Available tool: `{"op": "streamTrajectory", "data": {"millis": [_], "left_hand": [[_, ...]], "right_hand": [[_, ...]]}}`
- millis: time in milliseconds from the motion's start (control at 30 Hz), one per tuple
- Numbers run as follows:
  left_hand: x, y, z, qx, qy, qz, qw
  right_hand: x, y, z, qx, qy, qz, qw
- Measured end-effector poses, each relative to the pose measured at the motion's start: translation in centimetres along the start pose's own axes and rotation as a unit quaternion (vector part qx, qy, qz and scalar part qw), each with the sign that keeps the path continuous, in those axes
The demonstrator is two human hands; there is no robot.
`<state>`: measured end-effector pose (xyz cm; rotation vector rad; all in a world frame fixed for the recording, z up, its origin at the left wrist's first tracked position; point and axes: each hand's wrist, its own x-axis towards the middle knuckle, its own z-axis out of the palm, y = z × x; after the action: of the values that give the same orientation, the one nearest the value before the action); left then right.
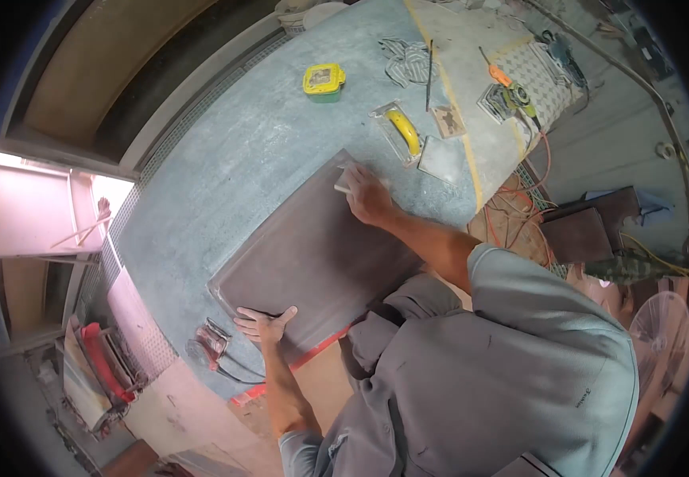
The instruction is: The person prepares a rectangular wood panel by wiping it with a cloth, marking a perimeter with a pencil, and performing detailed manual sanding on the surface and edges using a sanding block.
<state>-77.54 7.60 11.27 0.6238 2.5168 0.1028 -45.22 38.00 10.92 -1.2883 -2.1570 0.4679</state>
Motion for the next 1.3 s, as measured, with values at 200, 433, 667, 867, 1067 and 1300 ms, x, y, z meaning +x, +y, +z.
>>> {"op": "streamTrajectory", "data": {"millis": [200, 433, 667, 867, 1067, 1300], "left_hand": [[-0.3, -0.6, 0.0, -0.018, -0.016, -0.014, 1.000], [0.8, -0.6, 0.3, 0.002, -0.021, -0.037, 0.999], [-0.3, 0.2, 0.1, -0.026, -0.006, -0.032, 0.999], [-0.9, 1.9, -0.7, 0.013, 0.028, -0.011, 0.999], [-7.2, 5.4, 1.3, -0.003, 0.034, 0.003, 0.999], [-13.4, 13.6, 7.4, -0.002, 0.061, 0.174, 0.983]], "right_hand": [[-2.1, 0.8, -3.7, 0.030, -0.089, -0.039, 0.995], [-0.6, 0.3, -3.3, -0.006, -0.122, -0.004, 0.993], [-1.9, 3.0, -6.3, 0.026, -0.102, -0.148, 0.983], [-9.8, 12.1, -17.8, 0.127, -0.387, -0.069, 0.911], [0.8, 16.4, -25.1, -0.120, 0.040, -0.025, 0.992], [2.8, 35.8, -23.2, -0.228, -0.168, 0.055, 0.957]]}}
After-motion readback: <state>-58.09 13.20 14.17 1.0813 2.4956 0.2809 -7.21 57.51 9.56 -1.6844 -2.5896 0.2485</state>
